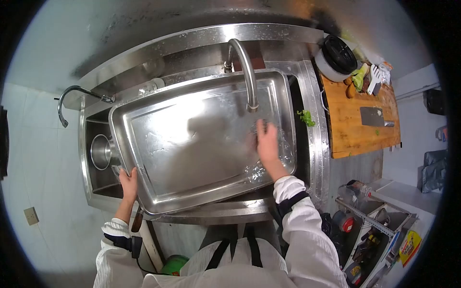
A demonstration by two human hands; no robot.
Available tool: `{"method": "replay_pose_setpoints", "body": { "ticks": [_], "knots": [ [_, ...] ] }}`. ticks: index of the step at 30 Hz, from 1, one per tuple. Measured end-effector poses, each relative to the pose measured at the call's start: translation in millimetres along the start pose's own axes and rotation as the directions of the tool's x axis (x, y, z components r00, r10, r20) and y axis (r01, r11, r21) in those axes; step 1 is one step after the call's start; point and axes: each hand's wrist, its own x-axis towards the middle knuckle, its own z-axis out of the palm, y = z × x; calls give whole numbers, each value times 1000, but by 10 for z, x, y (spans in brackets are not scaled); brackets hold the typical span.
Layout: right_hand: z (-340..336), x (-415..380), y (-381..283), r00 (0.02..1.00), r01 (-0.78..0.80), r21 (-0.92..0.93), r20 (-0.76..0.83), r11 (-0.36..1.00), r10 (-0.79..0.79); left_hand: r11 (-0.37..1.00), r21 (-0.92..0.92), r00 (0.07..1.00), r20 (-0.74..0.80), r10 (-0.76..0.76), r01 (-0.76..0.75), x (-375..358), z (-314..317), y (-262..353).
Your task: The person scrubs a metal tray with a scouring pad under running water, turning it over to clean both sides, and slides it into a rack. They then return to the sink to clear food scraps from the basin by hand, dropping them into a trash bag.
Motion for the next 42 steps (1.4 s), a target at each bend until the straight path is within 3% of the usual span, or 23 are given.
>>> {"method": "replay_pose_setpoints", "body": {
  "ticks": [3,5,7,9,11,13,15,17,19,21,22,24,27,29,30,33,35,36,38,39,40,41,42],
  "knots": [
    [-1,-106,66,995,-102,-27,-25,994,101,1000,-10,1000,2,17,-17,-3,-15,1],
    [70,-277,-144,993,-103,88,59,991,98,1000,-12,999,-17,27,-28,-8,1,20],
    [0,-389,-497,961,197,57,188,979,-204,996,72,999,0,44,-44,-10,-26,112],
    [-28,-174,-726,966,198,63,155,978,-206,995,55,996,-44,83,-80,-24,-1,108],
    [-91,120,-1205,958,210,253,143,944,-251,997,77,999,-28,26,-24,-6,-6,106],
    [188,348,-1673,877,465,235,11,854,-480,989,137,998,-40,52,-46,-17,9,120],
    [231,613,-2158,727,682,131,-232,720,-646,1000,-3,999,-40,23,-23,-9,15,127],
    [271,995,-2438,863,496,291,-61,818,-502,997,75,999,-38,26,-23,8,-3,96],
    [254,1221,-2542,895,427,227,-245,875,-373,990,128,998,-38,57,-52,-8,7,82],
    [321,1018,-2663,882,459,332,-62,824,-466,994,81,996,-34,82,-79,-2,48,25],
    [406,802,-2684,816,501,440,48,745,-576,995,30,994,-44,96,-95,12,71,-6],
    [462,217,-2638,570,814,199,-98,545,-815,996,-12,995,-52,89,-90,-11,56,-53],
    [323,-340,-2455,502,816,348,-32,461,-864,994,66,997,-4,82,-82,-9,19,38],
    [280,-260,-2421,581,761,339,25,553,-814,997,28,997,-27,76,-76,5,48,12],
    [258,-121,-2532,701,694,309,-87,650,-708,997,29,997,-20,76,-76,11,66,66],
    [366,169,-2961,751,649,305,-108,697,-652,1000,-21,1000,1,8,-8,12,37,156],
    [390,8,-3281,815,548,389,-49,741,-577,989,-41,987,-79,139,-143,40,91,110],
    [400,-104,-3332,861,448,453,15,771,-508,998,-60,1000,-16,7,-8,24,63,152],
    [432,-523,-3249,795,505,482,64,716,-604,1000,4,999,-26,-25,26,29,62,70],
    [572,-832,-3178,718,541,532,110,651,-687,996,69,997,-47,-59,62,47,69,43],
    [405,-1041,-3036,625,566,595,143,571,-768,998,19,997,-23,-67,67,47,71,58],
    [288,-1080,-2969,636,558,587,153,587,-757,990,108,996,-12,-88,88,24,62,62],
    [173,-1079,-2885,590,443,655,302,613,-749,999,40,998,-54,-19,21,-13,106,46]
  ]
}}
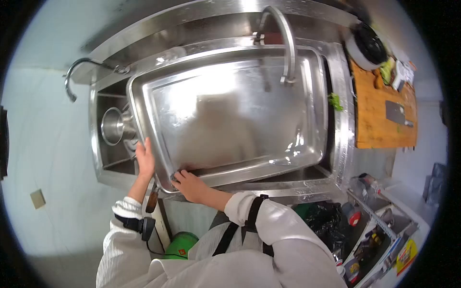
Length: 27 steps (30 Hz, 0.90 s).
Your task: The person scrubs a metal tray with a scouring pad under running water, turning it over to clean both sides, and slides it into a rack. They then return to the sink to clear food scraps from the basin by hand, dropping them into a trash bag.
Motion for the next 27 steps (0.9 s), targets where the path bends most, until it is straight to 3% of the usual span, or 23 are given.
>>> {"method": "replay_pose_setpoints", "body": {
  "ticks": [1,3,4,5,7,11,13,18,20,23,24,25,26,27],
  "knots": [
    [-82,-101,54,988,-88,107,135,990,73,995,-76,997,-46,65,-69,-18,67,-10],
    [-224,-451,295,985,-129,104,126,986,115,990,117,996,42,-83,77,-6,7,-87],
    [-335,-643,465,986,-128,102,117,986,116,1000,-6,1000,16,-20,20,-22,42,-37],
    [-455,-897,629,987,-146,54,71,988,142,998,-66,1000,-7,-6,5,-15,72,-42],
    [-744,-1434,867,975,-213,-46,49,976,215,991,118,998,1,-59,59,-11,41,45],
    [-1208,-2063,1201,941,-327,-151,36,933,335,1000,-5,1000,12,19,-19,22,50,-48],
    [-1338,-2288,1359,907,-376,-206,117,904,404,1000,4,999,13,-29,29,13,48,-85],
    [-1415,-2843,1828,826,-512,-334,62,791,560,998,57,1000,21,-2,1,69,30,69],
    [-1461,-2940,1953,700,-603,-441,107,665,706,997,58,999,14,49,-50,54,41,108],
    [-1462,-2810,2117,741,-543,-592,-4,596,672,993,64,995,31,96,-98,108,99,207],
    [-1528,-2747,2220,806,-514,-620,-113,593,581,988,72,991,13,133,-134,62,66,197],
    [-1689,-2600,2276,798,-534,-616,-142,579,585,982,83,986,-6,170,-168,16,25,181],
    [-1776,-2529,2445,844,-515,-655,-273,553,462,980,110,986,-11,168,-166,43,12,90],
    [-2025,-2381,2512,857,-502,-654,-286,566,429,979,108,984,-15,177,-174,27,-10,89]
  ]
}}
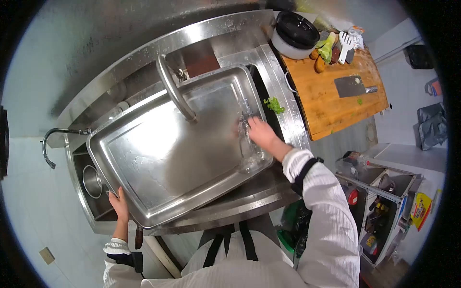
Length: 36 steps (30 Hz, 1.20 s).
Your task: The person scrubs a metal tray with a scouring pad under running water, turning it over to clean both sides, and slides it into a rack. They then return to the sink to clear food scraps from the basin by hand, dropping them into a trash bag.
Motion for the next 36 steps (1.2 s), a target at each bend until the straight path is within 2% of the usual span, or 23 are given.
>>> {"method": "replay_pose_setpoints", "body": {
  "ticks": [1,2,3,4,6,7,8,9,11,13,15,16,18,19,22,28,29,30,31,32,34,35,36],
  "knots": [
    [-136,235,151,997,22,-40,-77,999,-26,1000,24,1000,19,-3,3,7,-5,5],
    [-214,444,296,990,-19,-69,-143,997,9,999,47,999,38,-6,4,31,6,12],
    [-379,637,423,959,-51,-133,-282,990,12,1000,-9,1000,24,17,-17,37,33,10],
    [-463,791,544,953,-114,-175,-296,978,58,1000,-14,1000,21,22,-22,48,43,36],
    [-537,947,641,888,-237,16,-402,971,224,998,31,996,63,-64,62,64,37,68],
    [-496,935,619,889,-236,15,-400,972,222,997,31,996,64,-66,64,64,44,23],
    [-444,886,556,800,-347,293,-404,891,444,1000,-8,998,63,-29,30,61,58,-55],
    [-389,817,511,684,-413,545,-343,730,643,999,-50,998,58,8,-5,54,67,-113],
    [-338,381,362,774,-487,362,-244,795,585,997,-74,998,61,-28,32,10,60,-180],
    [-162,-69,125,841,-449,303,-175,841,512,994,-97,996,77,-48,56,12,62,-199],
    [-136,-392,-80,839,-440,303,-199,846,507,978,-135,984,102,-147,160,-10,51,-189],
    [-158,-474,-148,842,-436,303,-195,847,503,977,-133,983,101,-153,166,-28,43,-239],
    [-223,-637,-259,819,-573,234,128,785,559,992,-86,992,101,-81,90,17,46,-347],
    [-204,-743,-315,816,-577,234,121,782,566,992,-91,992,101,-72,81,43,52,-283],
    [-172,-1115,-596,860,-438,61,321,897,398,992,-102,995,69,-68,75,27,36,-112],
    [-160,-1233,-735,888,-426,199,278,883,366,996,-62,995,82,-55,60,17,36,-83],
    [-111,-1206,-756,912,-387,320,271,865,308,997,-53,996,69,-58,61,18,38,-40],
    [-66,-1166,-800,934,-342,439,257,831,249,997,-41,996,57,-61,64,19,37,-8],
    [-106,-1042,-895,933,-360,634,262,684,249,997,-39,996,57,-62,64,21,44,-36],
    [-164,-933,-985,930,-368,733,286,572,232,997,-39,997,56,-58,60,26,50,-85],
    [-98,-748,-1047,942,-329,737,302,590,148,998,-42,998,43,-52,54,46,55,-122],
    [89,-714,-1027,952,-281,695,291,661,98,998,-47,999,33,-36,37,45,60,-120],
    [108,-688,-955,954,-273,696,286,664,93,998,-51,999,26,-21,22,44,63,-116]
  ]
}}
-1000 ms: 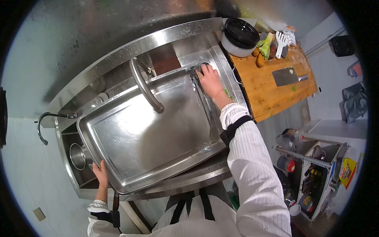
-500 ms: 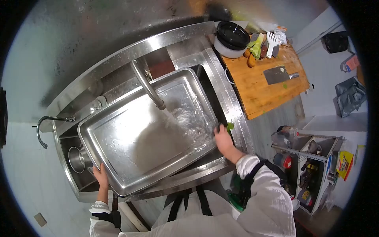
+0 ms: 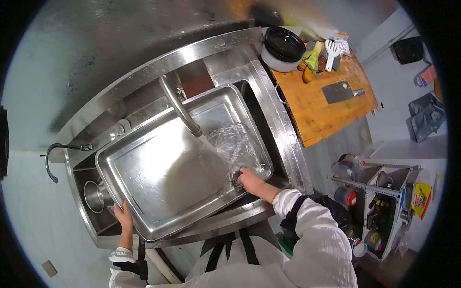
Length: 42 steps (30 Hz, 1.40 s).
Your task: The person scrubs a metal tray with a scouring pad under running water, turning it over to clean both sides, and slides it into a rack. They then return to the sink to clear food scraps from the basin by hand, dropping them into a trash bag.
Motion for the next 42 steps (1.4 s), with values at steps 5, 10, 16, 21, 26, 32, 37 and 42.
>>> {"method": "replay_pose_setpoints", "body": {
  "ticks": [5,10,16,21,26,32,37,42],
  "knots": [
    [-490,299,361,982,-168,-338,-137,926,128,1000,12,1000,17,-22,21,1,-38,79],
    [-1050,1290,193,741,-114,-363,-651,925,-165,999,12,998,45,-31,31,19,-12,111],
    [-1426,2111,-401,397,-80,-19,-918,997,14,996,14,995,43,-86,85,-24,49,87],
    [-1029,2597,-755,801,312,417,-598,854,0,999,3,998,47,-48,48,-16,48,59],
    [-1641,2126,-812,772,106,294,-626,950,108,993,64,993,55,-105,102,-19,28,40],
    [-1753,1310,52,876,-115,-399,-473,909,-97,995,36,995,15,-96,95,-21,66,100],
    [-967,383,-1009,813,-109,-202,-582,973,-30,999,17,999,-13,-50,50,-9,64,137],
    [-413,738,-1863,877,74,87,-480,993,-24,994,79,997,21,-72,70,-11,43,157]
  ]
}}
